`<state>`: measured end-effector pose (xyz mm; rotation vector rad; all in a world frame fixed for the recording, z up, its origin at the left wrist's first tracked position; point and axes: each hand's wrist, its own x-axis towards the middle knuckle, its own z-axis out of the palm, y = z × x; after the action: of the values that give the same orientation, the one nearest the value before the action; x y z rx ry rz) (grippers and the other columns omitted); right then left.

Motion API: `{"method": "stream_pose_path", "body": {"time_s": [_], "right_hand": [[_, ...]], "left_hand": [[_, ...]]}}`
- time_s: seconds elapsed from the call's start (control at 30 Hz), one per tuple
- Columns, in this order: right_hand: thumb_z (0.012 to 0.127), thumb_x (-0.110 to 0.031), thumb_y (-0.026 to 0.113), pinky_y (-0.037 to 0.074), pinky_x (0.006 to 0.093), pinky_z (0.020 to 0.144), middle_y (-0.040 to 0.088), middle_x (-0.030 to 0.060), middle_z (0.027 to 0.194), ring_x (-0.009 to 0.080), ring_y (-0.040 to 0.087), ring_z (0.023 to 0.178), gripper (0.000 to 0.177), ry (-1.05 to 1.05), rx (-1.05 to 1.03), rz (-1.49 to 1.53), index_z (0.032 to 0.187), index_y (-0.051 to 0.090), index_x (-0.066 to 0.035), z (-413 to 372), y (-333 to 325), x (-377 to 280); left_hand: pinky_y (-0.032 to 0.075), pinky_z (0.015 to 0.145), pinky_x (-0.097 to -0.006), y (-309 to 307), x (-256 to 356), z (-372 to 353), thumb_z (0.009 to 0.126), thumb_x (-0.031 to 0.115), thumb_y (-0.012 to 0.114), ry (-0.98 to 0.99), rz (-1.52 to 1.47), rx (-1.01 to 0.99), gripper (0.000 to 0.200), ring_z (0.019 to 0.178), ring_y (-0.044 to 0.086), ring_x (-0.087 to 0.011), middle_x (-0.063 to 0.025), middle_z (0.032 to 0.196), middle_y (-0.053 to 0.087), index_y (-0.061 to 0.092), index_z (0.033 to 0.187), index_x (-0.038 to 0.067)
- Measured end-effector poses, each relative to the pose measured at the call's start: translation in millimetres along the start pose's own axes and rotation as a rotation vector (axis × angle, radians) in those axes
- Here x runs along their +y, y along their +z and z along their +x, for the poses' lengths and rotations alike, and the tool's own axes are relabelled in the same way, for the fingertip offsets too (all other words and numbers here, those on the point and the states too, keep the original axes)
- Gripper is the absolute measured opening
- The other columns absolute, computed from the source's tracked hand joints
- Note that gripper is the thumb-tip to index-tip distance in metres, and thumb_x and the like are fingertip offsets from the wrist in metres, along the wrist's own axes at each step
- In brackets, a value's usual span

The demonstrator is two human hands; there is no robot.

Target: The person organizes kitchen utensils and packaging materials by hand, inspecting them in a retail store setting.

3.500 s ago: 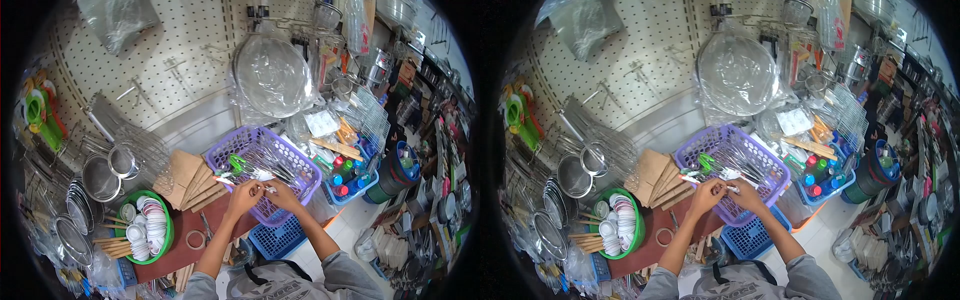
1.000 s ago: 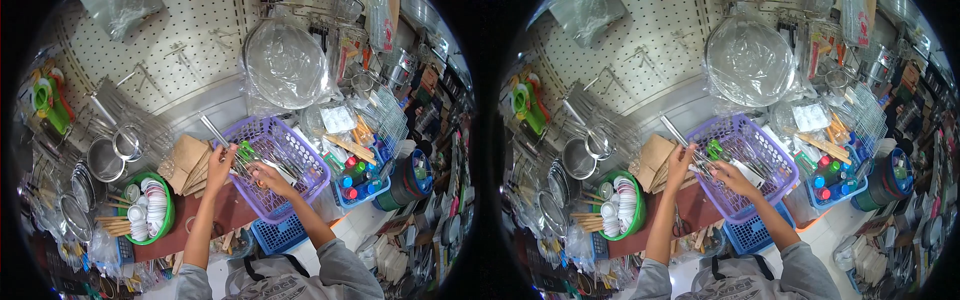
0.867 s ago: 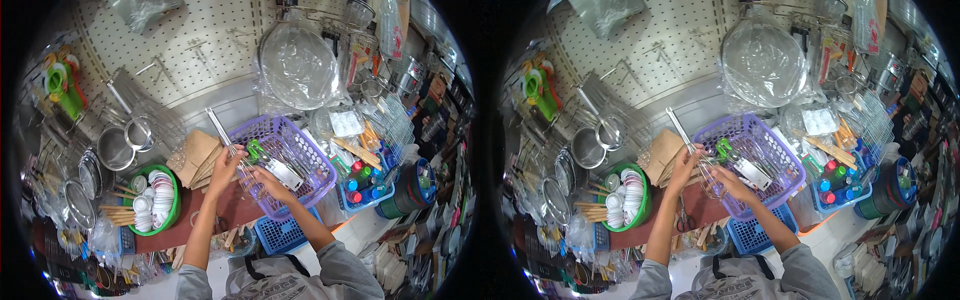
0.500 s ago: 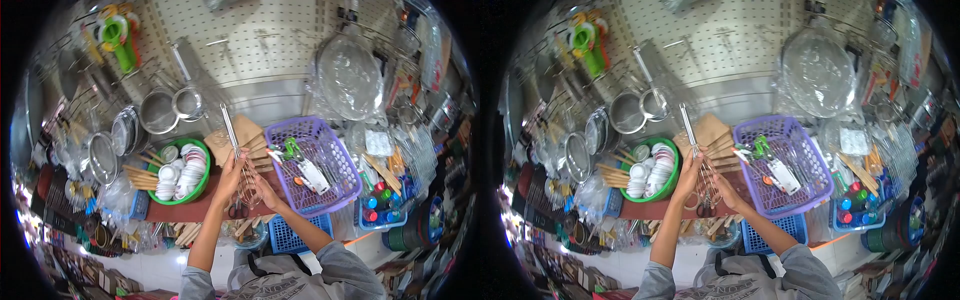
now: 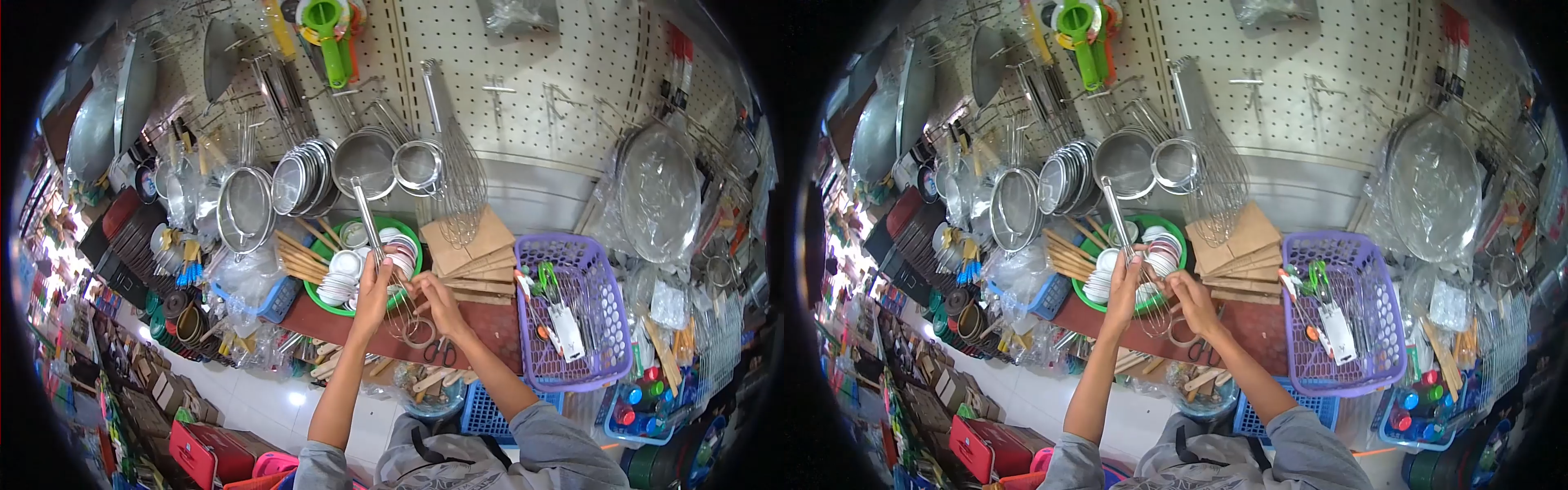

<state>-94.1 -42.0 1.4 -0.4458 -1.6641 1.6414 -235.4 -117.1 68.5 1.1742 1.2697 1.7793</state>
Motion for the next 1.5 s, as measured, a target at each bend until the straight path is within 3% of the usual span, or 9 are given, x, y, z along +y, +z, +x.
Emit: {"method": "stream_pose_path", "body": {"time_s": [0.07,0.27,0.5,0.6,0.73,0.77,1.13,1.3,1.5], "right_hand": [[0.106,-0.040,0.051,0.054,0.0267,0.073,0.060,0.0031,0.104,0.0115,0.058,0.098,0.037,-0.091,0.053,-0.023,0.119,0.059,-0.006,18.2,-0.1,-9.6],[0.096,-0.021,0.070,0.055,0.0274,0.071,0.067,0.0090,0.107,0.0122,0.065,0.095,0.037,-0.403,0.144,-0.125,0.128,0.060,-0.006,81.1,21.8,-87.7],[0.088,-0.020,0.080,0.053,0.0249,0.066,0.067,0.0080,0.106,0.0109,0.065,0.089,0.049,-0.471,0.177,-0.248,0.131,0.059,-0.008,151.5,52.0,-140.6],[0.087,-0.022,0.080,0.055,0.0308,0.068,0.072,0.0101,0.097,0.0152,0.070,0.079,0.049,-0.491,0.176,-0.264,0.129,0.060,-0.008,170.4,59.7,-147.5],[0.087,-0.021,0.080,0.055,0.0304,0.069,0.073,0.0094,0.095,0.0153,0.070,0.077,0.047,-0.526,0.169,-0.289,0.129,0.061,-0.009,190.6,72.0,-154.9],[0.087,-0.019,0.079,0.055,0.0308,0.069,0.073,0.0096,0.095,0.0158,0.071,0.077,0.046,-0.518,0.168,-0.267,0.129,0.062,-0.010,195.2,75.7,-157.2],[0.089,-0.013,0.075,0.056,0.0311,0.069,0.073,0.0104,0.095,0.0167,0.074,0.078,0.047,-0.609,0.180,-0.400,0.134,0.062,-0.013,250.0,107.6,-176.9],[0.089,-0.016,0.075,0.055,0.0320,0.070,0.071,0.0098,0.094,0.0138,0.067,0.069,0.051,-0.594,0.243,-0.469,0.138,0.061,-0.015,271.6,114.1,-177.8],[0.089,-0.015,0.075,0.054,0.0313,0.070,0.070,0.0109,0.095,0.0138,0.064,0.068,0.051,-0.654,0.285,-0.543,0.139,0.061,-0.015,290.2,113.2,-170.4]], "left_hand": [[0.052,0.075,-0.0280,-3.4,8.3,3.7,0.111,0.022,0.044,-0.004,-0.051,-0.047,0.028,0.078,0.060,-0.0126,-0.0047,0.086,0.059,0.050,0.131,0.004],[0.052,0.073,-0.0275,-9.3,10.7,21.5,0.111,0.023,0.044,0.040,0.015,-0.024,0.023,0.081,0.059,-0.0102,-0.0037,0.088,0.058,0.051,0.123,0.004],[0.050,0.071,-0.0288,-24.5,24.3,49.3,0.109,0.022,0.049,0.094,0.196,-0.022,0.022,0.082,0.059,-0.0112,-0.0053,0.087,0.062,0.051,0.116,0.001],[0.049,0.074,-0.0302,-35.6,41.5,60.6,0.108,0.022,0.051,0.186,0.310,-0.019,0.023,0.080,0.059,-0.0118,-0.0048,0.086,0.062,0.052,0.116,0.001],[0.049,0.088,-0.0325,-58.2,52.7,89.6,0.107,0.028,0.052,0.387,0.364,0.146,0.038,0.101,0.060,-0.0181,-0.0119,0.113,0.062,0.051,0.134,0.000],[0.048,0.093,-0.0329,-62.3,67.1,94.4,0.107,0.028,0.051,0.330,0.283,0.120,0.042,0.110,0.057,-0.0209,-0.0136,0.122,0.059,0.049,0.139,0.001],[0.055,0.079,-0.0281,-108.8,136.4,197.3,0.104,0.018,0.058,0.510,0.158,0.108,0.044,0.088,0.062,-0.0118,-0.0085,0.113,0.059,0.049,0.146,0.009],[0.048,0.066,-0.0229,-121.5,139.7,224.9,0.102,0.013,0.060,0.551,0.160,0.064,0.045,0.077,0.058,-0.0067,-0.0038,0.104,0.062,0.051,0.146,0.012],[0.049,0.067,-0.0241,-127.2,134.5,245.0,0.103,0.011,0.059,0.538,0.124,0.032,0.044,0.077,0.059,-0.0071,-0.0046,0.102,0.064,0.052,0.146,0.015]]}}
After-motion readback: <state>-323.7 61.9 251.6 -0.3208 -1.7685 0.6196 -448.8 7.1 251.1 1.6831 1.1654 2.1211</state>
